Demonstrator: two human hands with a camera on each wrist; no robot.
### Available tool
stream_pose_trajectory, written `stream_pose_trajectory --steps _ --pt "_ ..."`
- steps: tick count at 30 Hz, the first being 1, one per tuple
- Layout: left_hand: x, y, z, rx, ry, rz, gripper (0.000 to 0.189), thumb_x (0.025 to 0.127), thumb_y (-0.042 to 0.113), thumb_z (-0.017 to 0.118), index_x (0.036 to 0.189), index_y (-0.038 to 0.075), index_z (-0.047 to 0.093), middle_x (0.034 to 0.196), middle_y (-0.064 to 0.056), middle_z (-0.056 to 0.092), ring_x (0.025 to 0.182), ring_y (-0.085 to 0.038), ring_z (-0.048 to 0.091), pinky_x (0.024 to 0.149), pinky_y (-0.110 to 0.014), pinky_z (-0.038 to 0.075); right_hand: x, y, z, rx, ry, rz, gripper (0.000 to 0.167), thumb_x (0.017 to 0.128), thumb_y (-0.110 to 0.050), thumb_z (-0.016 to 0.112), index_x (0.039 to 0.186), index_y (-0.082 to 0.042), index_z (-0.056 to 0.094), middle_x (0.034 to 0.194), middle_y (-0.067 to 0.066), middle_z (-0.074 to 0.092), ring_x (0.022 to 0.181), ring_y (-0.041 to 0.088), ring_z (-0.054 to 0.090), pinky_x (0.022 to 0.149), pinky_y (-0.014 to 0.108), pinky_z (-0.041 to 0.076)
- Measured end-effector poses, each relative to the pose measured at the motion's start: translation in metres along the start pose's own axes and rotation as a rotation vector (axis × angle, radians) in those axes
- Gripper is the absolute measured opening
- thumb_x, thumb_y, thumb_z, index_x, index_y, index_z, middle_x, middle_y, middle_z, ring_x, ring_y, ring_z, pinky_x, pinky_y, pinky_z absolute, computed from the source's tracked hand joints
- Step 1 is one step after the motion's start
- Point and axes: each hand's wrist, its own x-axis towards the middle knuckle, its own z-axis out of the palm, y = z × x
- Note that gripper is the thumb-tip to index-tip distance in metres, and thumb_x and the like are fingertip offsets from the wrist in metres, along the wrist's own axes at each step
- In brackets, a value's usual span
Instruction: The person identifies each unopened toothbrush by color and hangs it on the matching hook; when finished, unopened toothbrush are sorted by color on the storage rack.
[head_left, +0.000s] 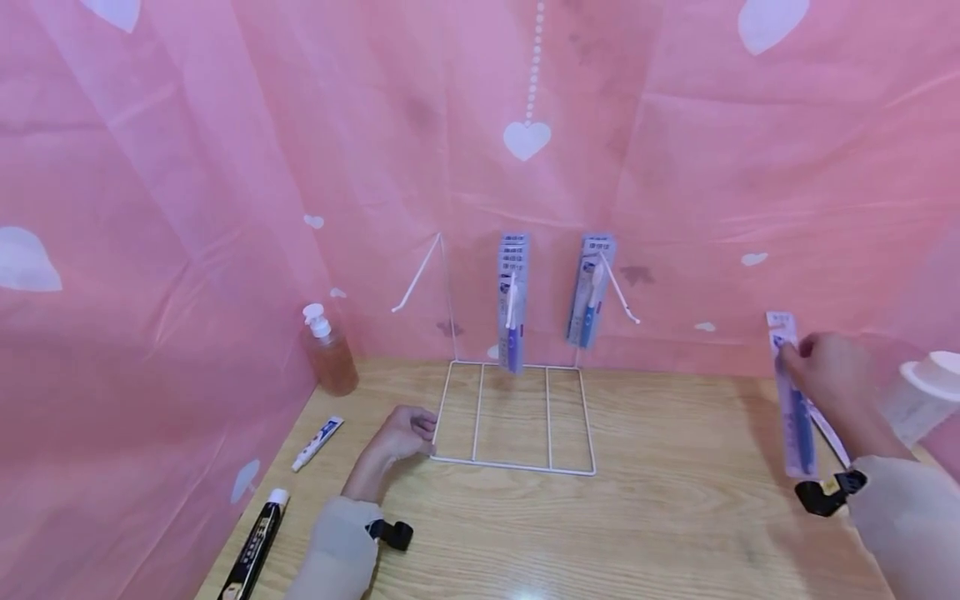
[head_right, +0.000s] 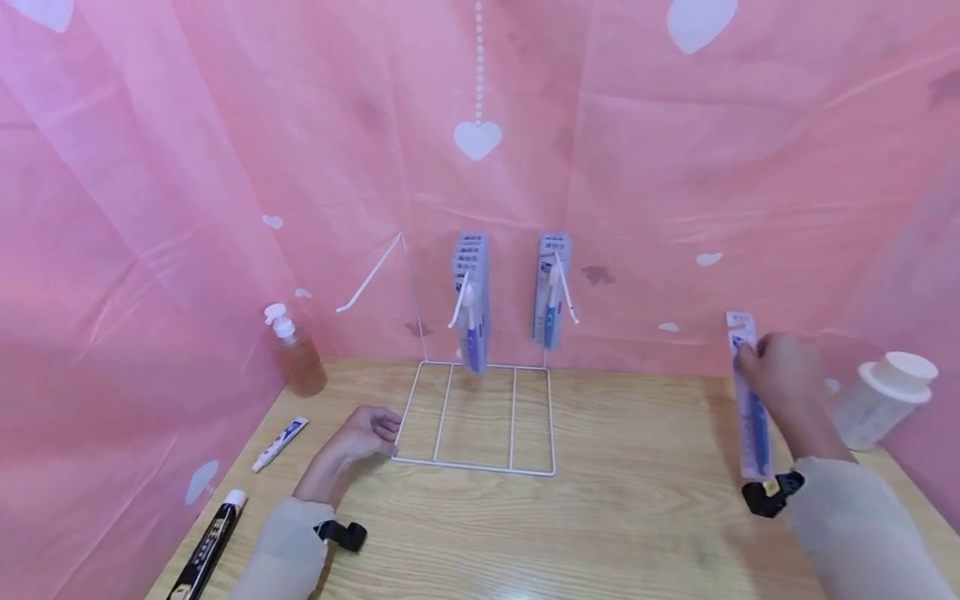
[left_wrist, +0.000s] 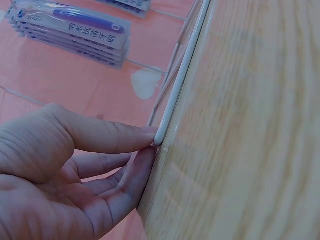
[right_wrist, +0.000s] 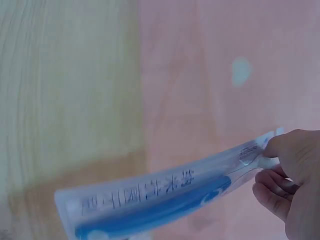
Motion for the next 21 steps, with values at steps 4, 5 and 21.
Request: stream_pose_trajectory --steps 4,5,21 --pt "-0.001 0.000 0.001 -0.003 0.004 0.008 0.049 0.062 -0.020 0.078 0.109 -0.011 0.065 0.092 -0.013 0.062 0.082 -0.023 0.062 0.076 -0.033 0.055 -0.010 -0.034 -0.011 0.032 0.079 -0.027 0.043 0.099 -0.026 0.049 0.098 0.016 0.059 0.074 0.026 0.062 0.053 0.025 0.055 0.041 0.033 0.044" --pt "-0.001 0.000 0.001 -0.003 0.006 0.011 0.049 0.062 -0.020 0.078 0.109 -0.011 0.065 0.092 -0.013 0.062 0.082 -0.023 0.062 0.075 -0.033 0.055 -0.014 -0.043 -0.014 0.031 0.120 -0.054 0.041 0.099 -0.026 0.051 0.097 0.014 0.061 0.074 0.026 0.062 0.052 0.024 0.055 0.040 0.032 0.043" --pt "-0.001 -0.001 0.000 -0.020 -0.005 0.011 0.051 0.063 -0.022 0.077 0.111 -0.012 0.065 0.095 -0.015 0.062 0.085 -0.024 0.062 0.075 -0.033 0.056 -0.088 -0.170 -0.033 0.140 0.556 -0.531 0.013 0.080 -0.012 0.076 0.085 0.000 0.075 0.073 0.013 0.071 0.064 -0.004 0.057 0.062 0.001 0.035"
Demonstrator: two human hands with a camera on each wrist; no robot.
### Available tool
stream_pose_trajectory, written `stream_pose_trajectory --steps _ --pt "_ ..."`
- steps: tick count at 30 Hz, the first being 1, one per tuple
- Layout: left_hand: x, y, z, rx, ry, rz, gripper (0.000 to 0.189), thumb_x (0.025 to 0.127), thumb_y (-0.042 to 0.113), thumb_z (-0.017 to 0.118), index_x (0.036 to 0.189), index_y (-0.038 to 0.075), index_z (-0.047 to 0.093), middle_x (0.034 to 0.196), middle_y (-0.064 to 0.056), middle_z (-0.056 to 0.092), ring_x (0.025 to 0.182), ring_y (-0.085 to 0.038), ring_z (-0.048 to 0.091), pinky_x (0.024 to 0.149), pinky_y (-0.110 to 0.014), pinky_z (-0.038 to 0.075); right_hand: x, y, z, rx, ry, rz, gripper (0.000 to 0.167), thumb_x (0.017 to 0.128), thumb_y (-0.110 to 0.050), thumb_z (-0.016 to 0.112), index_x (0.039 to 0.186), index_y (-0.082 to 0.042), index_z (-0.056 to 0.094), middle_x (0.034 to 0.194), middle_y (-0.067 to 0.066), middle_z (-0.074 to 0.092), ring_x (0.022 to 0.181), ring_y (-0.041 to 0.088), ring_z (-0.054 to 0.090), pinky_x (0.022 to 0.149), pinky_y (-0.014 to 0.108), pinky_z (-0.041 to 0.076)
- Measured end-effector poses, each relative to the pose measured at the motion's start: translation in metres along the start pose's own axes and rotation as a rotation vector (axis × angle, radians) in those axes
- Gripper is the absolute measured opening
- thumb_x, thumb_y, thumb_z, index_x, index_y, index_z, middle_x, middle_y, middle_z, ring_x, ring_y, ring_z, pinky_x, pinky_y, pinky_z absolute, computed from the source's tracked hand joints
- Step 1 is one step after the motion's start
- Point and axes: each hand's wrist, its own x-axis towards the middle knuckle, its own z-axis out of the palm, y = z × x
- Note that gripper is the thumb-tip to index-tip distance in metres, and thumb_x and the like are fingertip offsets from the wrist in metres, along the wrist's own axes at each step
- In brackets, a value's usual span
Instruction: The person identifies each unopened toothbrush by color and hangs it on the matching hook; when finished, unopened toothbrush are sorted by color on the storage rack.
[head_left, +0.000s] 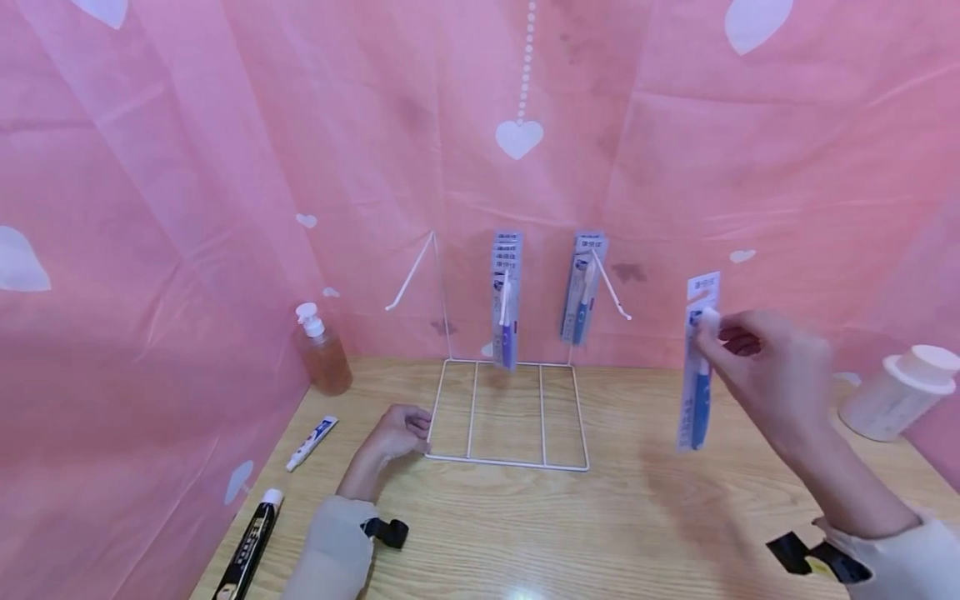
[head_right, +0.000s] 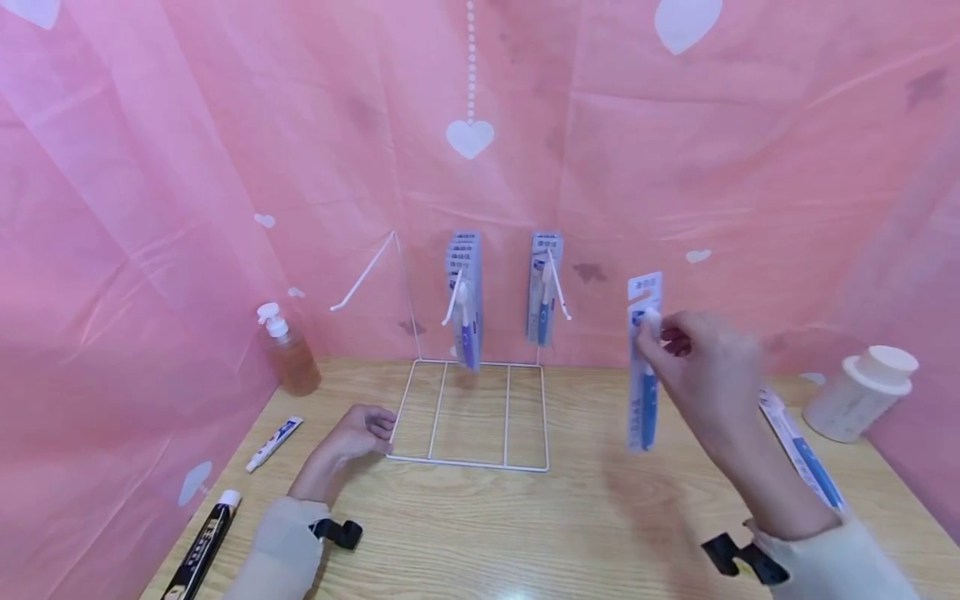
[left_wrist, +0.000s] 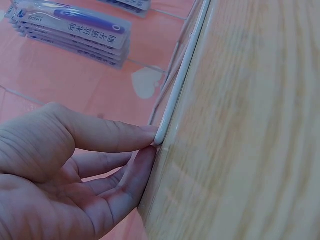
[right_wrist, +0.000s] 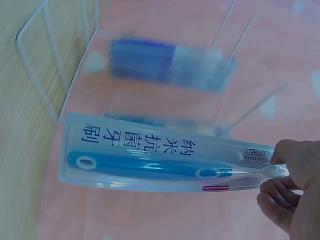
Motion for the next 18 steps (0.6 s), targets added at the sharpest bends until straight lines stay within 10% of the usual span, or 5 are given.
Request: stream_pose_trajectory --steps 4,18 --pt "0.000 -0.001 -0.001 -0.011 0.000 0.009 0.050 0.063 -0.022 0.077 0.111 -0.012 0.064 0.094 -0.015 0.062 0.084 -0.024 0.062 0.075 -0.033 0.055 -0.003 -0.027 -0.002 0.067 0.072 -0.046 0.010 0.078 -0.011 0.075 0.083 -0.003 0.076 0.072 0.009 0.071 0.072 -0.021 0.047 0.067 0.000 0.037" --pt "0.000 0.000 -0.001 -0.008 -0.003 0.021 0.049 0.063 -0.021 0.077 0.109 -0.012 0.064 0.093 -0.014 0.062 0.084 -0.024 0.062 0.077 -0.034 0.055 -0.009 -0.066 0.001 0.191 0.110 -0.105 0.013 0.077 -0.016 0.072 0.081 -0.004 0.076 0.071 0.004 0.069 0.061 0.004 0.060 0.067 0.004 0.043"
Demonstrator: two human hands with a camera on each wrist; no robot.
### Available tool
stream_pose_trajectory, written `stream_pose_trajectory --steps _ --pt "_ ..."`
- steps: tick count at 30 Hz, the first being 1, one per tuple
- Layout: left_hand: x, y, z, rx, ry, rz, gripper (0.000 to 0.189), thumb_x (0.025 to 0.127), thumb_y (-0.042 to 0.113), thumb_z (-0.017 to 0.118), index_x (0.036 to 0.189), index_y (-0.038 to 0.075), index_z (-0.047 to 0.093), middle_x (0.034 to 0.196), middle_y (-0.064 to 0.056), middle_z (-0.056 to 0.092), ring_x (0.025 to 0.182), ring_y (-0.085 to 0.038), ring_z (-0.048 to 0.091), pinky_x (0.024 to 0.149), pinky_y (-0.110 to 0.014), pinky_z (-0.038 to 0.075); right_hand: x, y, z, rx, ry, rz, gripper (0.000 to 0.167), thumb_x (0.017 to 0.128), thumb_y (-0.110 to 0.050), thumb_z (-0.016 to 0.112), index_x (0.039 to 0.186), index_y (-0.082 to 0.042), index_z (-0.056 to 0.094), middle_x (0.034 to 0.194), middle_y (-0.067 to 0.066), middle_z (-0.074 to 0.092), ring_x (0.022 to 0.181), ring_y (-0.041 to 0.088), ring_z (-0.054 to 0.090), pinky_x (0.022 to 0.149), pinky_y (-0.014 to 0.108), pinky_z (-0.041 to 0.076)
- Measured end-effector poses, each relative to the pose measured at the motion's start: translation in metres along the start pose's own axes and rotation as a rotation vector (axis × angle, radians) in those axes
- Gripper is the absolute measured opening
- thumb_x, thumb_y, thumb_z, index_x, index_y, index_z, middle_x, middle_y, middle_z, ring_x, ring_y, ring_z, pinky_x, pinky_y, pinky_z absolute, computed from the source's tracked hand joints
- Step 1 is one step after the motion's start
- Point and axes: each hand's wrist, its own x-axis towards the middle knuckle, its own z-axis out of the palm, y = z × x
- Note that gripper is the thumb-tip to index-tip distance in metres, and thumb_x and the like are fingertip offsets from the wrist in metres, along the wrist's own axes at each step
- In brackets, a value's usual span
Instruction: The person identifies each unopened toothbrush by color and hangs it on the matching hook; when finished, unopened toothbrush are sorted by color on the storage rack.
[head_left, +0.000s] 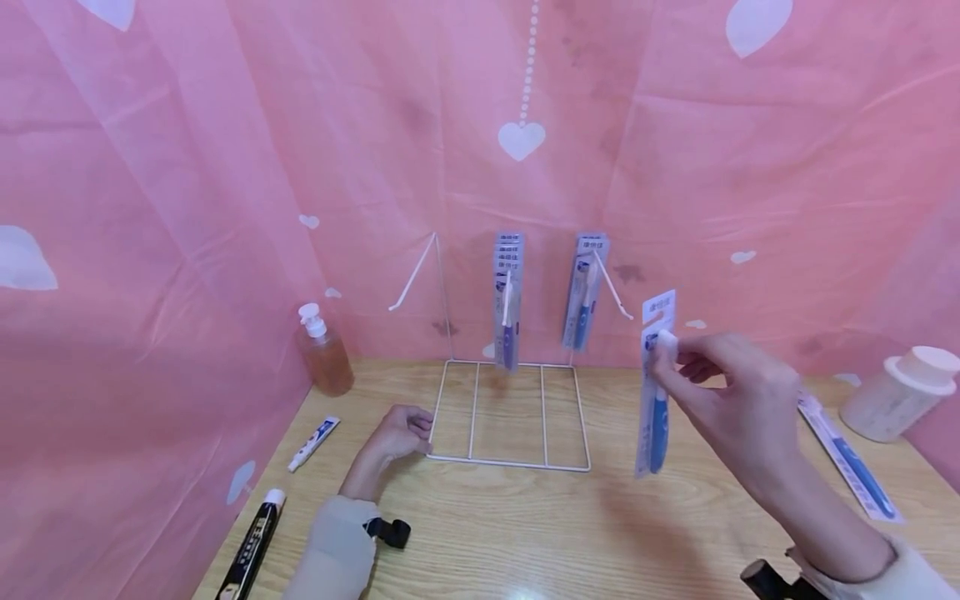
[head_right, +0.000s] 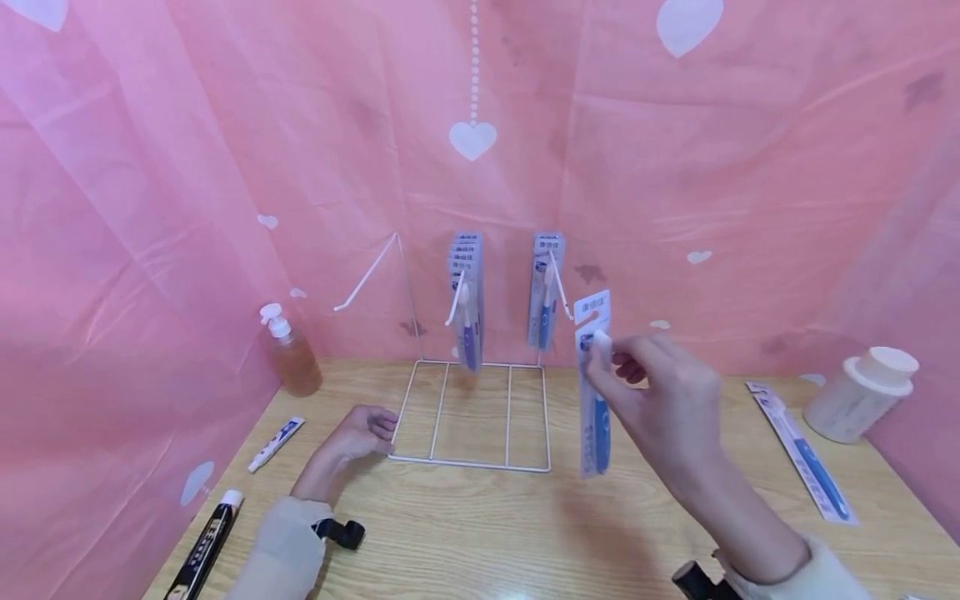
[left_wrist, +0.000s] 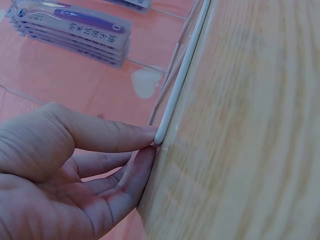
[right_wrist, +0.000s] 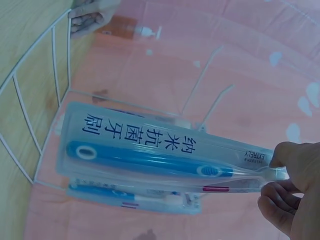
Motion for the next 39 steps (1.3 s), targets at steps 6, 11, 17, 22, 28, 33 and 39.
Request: stream_pose_trajectory --steps 6,11,17,22,28,33,39 --pt "0.000 0.000 0.000 -0.003 0.003 -0.001 0.049 0.063 -0.021 0.077 0.109 -0.012 0.064 0.093 -0.014 0.062 0.083 -0.023 0.062 0.076 -0.033 0.055 -0.003 0.001 0.013 -0.024 -0.049 -0.002 0.007 0.077 -0.011 0.074 0.080 -0.005 0.074 0.070 0.002 0.068 0.057 0.012 0.061 0.062 0.007 0.045" --pt "0.000 -0.001 0.001 -0.017 0.000 -0.006 0.048 0.063 -0.021 0.077 0.108 -0.012 0.064 0.092 -0.014 0.062 0.083 -0.022 0.062 0.075 -0.031 0.054 -0.004 0.004 0.024 -0.018 -0.056 0.033 0.004 0.077 -0.009 0.075 0.078 -0.007 0.072 0.068 0.002 0.066 0.057 0.012 0.060 0.060 0.007 0.043" --pt "0.000 0.000 0.002 -0.006 0.004 -0.006 0.048 0.063 -0.020 0.078 0.109 -0.012 0.065 0.093 -0.013 0.061 0.083 -0.022 0.062 0.076 -0.032 0.054 -0.006 0.007 0.030 -0.022 -0.046 0.057 0.004 0.076 -0.009 0.075 0.076 -0.007 0.072 0.068 0.002 0.066 0.057 0.012 0.060 0.057 0.008 0.043" --pt "-0.001 0.002 0.001 0.004 0.005 -0.014 0.049 0.063 -0.020 0.078 0.110 -0.012 0.064 0.093 -0.014 0.061 0.084 -0.023 0.061 0.076 -0.033 0.054 -0.007 0.008 0.033 -0.018 -0.038 0.065 0.003 0.076 -0.009 0.074 0.075 -0.008 0.072 0.067 0.001 0.066 0.056 0.011 0.060 0.057 0.008 0.042" --pt "0.001 0.002 0.000 -0.005 0.005 -0.020 0.048 0.063 -0.020 0.077 0.109 -0.012 0.065 0.092 -0.013 0.061 0.083 -0.022 0.061 0.076 -0.032 0.054 -0.008 0.011 0.038 -0.037 -0.071 0.063 0.004 0.076 -0.008 0.076 0.077 -0.007 0.072 0.068 0.001 0.066 0.055 0.015 0.061 0.055 0.012 0.043" --pt "0.001 0.002 -0.001 0.004 0.004 -0.017 0.049 0.063 -0.020 0.077 0.109 -0.012 0.065 0.092 -0.013 0.061 0.083 -0.022 0.061 0.075 -0.032 0.054 0.000 0.021 0.052 -0.056 -0.123 0.108 0.009 0.080 -0.009 0.076 0.076 -0.005 0.070 0.067 0.004 0.066 0.055 0.016 0.062 0.055 0.013 0.040" --pt "0.000 0.001 0.000 0.006 -0.003 -0.022 0.049 0.063 -0.020 0.078 0.110 -0.012 0.064 0.093 -0.014 0.061 0.084 -0.023 0.061 0.075 -0.032 0.054 0.015 0.040 0.081 -0.057 -0.142 0.188 0.021 0.084 -0.011 0.074 0.067 -0.004 0.063 0.060 0.008 0.064 0.050 0.015 0.053 0.045 0.017 0.033"
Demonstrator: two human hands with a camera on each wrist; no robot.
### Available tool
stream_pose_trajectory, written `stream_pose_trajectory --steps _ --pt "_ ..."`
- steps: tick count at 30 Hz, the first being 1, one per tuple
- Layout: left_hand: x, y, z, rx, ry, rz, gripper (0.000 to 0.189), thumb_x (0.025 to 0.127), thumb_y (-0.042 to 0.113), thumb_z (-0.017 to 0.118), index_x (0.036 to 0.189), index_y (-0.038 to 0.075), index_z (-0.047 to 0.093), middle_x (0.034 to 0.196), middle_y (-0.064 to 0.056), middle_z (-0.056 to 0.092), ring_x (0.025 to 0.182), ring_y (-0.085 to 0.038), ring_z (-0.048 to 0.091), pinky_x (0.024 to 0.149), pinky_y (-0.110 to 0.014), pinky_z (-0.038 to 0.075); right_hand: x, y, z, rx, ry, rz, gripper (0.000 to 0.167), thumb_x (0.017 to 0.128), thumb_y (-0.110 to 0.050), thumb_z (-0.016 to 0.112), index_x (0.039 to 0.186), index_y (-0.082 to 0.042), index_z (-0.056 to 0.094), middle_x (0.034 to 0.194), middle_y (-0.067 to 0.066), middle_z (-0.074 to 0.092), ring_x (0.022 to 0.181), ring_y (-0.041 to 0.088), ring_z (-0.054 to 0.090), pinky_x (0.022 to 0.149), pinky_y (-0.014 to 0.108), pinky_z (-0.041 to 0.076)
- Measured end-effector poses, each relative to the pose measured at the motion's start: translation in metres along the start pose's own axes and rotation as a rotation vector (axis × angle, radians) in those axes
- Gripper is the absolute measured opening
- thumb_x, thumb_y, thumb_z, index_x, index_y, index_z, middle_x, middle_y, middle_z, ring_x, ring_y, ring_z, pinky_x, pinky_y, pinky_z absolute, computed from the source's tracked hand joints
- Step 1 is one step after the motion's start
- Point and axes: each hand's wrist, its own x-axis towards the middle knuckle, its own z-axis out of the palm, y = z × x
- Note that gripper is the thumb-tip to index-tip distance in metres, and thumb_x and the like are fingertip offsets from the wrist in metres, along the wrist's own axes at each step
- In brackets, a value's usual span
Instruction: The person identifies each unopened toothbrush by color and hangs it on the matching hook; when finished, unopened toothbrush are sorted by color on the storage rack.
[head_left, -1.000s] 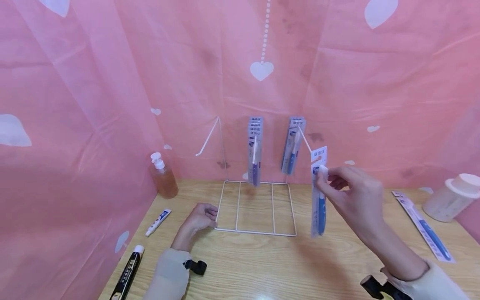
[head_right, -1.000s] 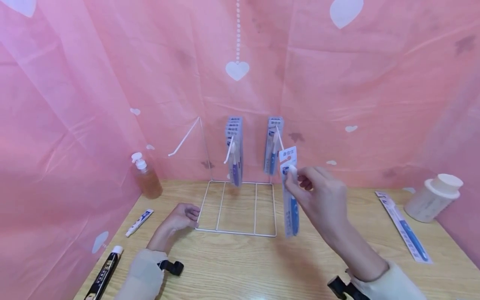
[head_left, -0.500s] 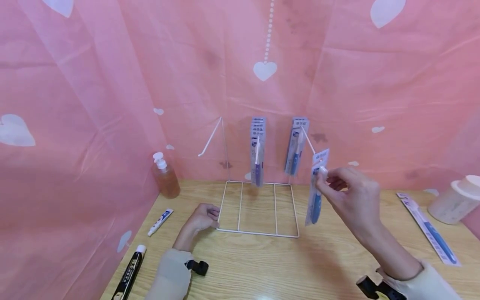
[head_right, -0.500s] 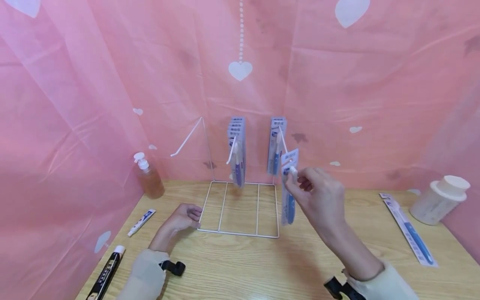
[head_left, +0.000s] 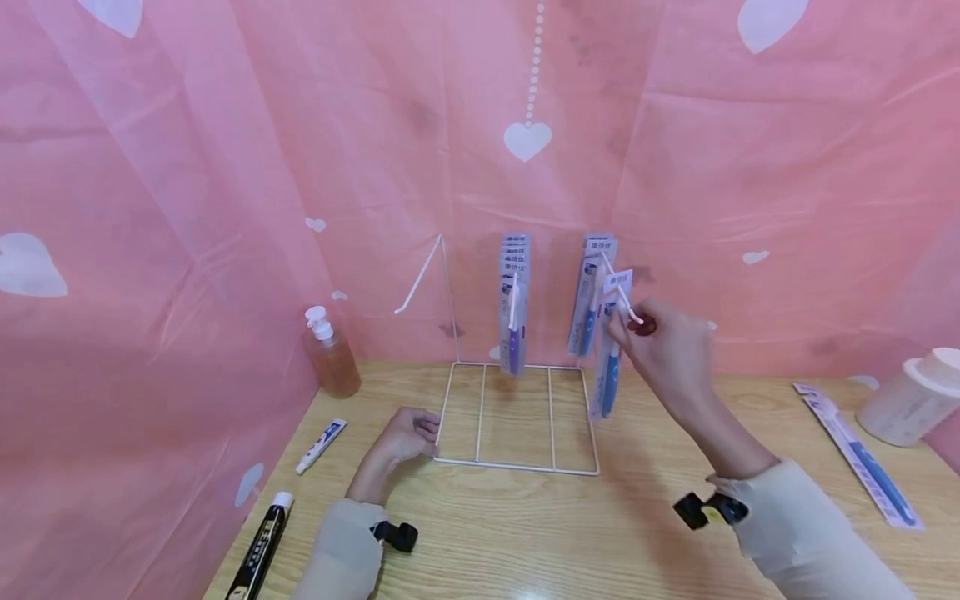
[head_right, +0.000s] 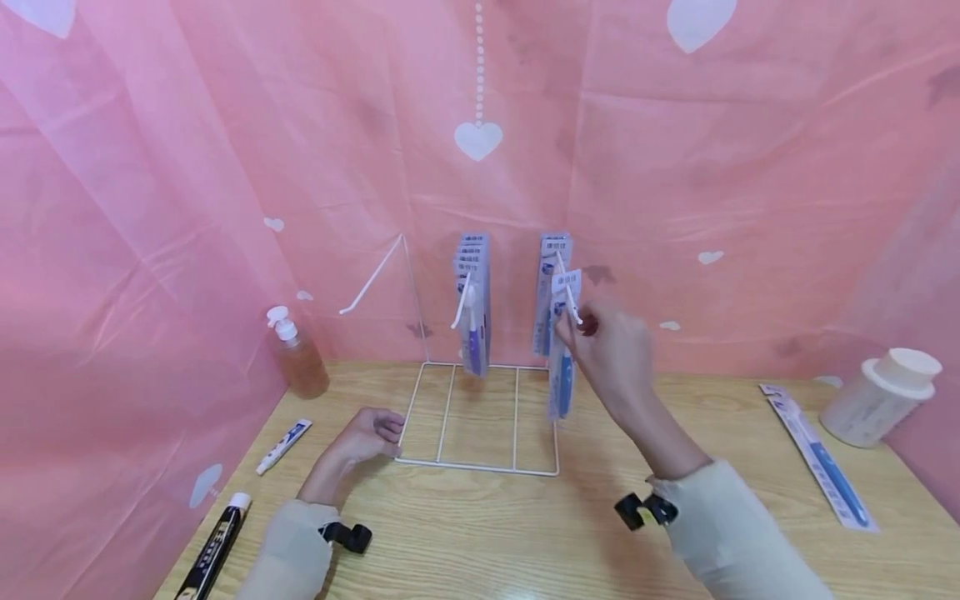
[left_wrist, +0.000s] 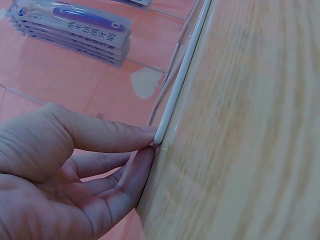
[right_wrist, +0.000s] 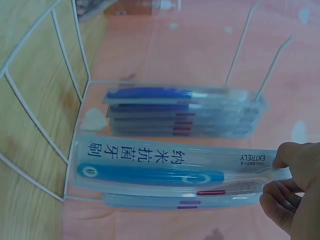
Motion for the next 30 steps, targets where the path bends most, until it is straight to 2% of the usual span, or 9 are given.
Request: stream_pose_trajectory --steps 8,14,22,26,28,30 --pt "-0.001 -0.001 -0.002 -0.003 0.013 -0.007 0.049 0.063 -0.020 0.077 0.110 -0.012 0.064 0.093 -0.014 0.061 0.084 -0.023 0.061 0.076 -0.032 0.054 0.029 0.011 0.029 0.026 -0.029 0.101 0.023 0.086 -0.015 0.067 0.065 -0.008 0.060 0.063 0.007 0.065 0.055 0.018 0.056 0.048 0.024 0.032" --pt "0.000 -0.001 -0.004 -0.003 0.006 -0.007 0.050 0.064 -0.020 0.077 0.111 -0.012 0.064 0.094 -0.014 0.061 0.084 -0.023 0.061 0.076 -0.032 0.054 0.043 0.016 0.041 0.021 -0.029 0.108 0.021 0.083 -0.012 0.064 0.063 -0.008 0.059 0.061 0.005 0.062 0.052 0.016 0.053 0.042 0.022 0.029" --pt "0.001 -0.002 -0.008 -0.014 0.009 -0.016 0.049 0.063 -0.021 0.077 0.110 -0.012 0.064 0.093 -0.013 0.061 0.084 -0.022 0.061 0.077 -0.031 0.053 0.048 0.016 0.051 0.009 -0.029 0.127 0.025 0.082 -0.015 0.069 0.060 -0.007 0.059 0.057 0.006 0.059 0.051 0.017 0.048 0.046 0.030 0.032" --pt "-0.002 -0.004 -0.011 -0.027 0.018 -0.012 0.049 0.062 -0.022 0.076 0.109 -0.014 0.063 0.092 -0.014 0.061 0.083 -0.023 0.061 0.076 -0.032 0.054 0.047 0.016 0.055 0.024 -0.029 0.092 0.028 0.082 -0.014 0.067 0.058 -0.008 0.057 0.054 0.004 0.057 0.049 0.017 0.047 0.045 0.033 0.031" --pt "-0.003 -0.005 -0.012 -0.029 0.026 -0.015 0.049 0.062 -0.023 0.076 0.108 -0.014 0.063 0.092 -0.014 0.061 0.082 -0.023 0.061 0.075 -0.032 0.054 0.046 0.017 0.054 0.047 -0.055 0.074 0.025 0.084 -0.015 0.067 0.061 -0.008 0.059 0.057 0.004 0.059 0.051 0.018 0.049 0.045 0.033 0.033" --pt "-0.004 -0.006 -0.013 -0.028 0.031 -0.018 0.049 0.062 -0.023 0.077 0.108 -0.013 0.063 0.092 -0.014 0.061 0.082 -0.022 0.061 0.075 -0.032 0.054 0.044 0.018 0.048 0.065 -0.112 0.076 0.020 0.086 -0.017 0.068 0.072 -0.004 0.066 0.065 0.007 0.063 0.057 0.021 0.054 0.049 0.034 0.036"
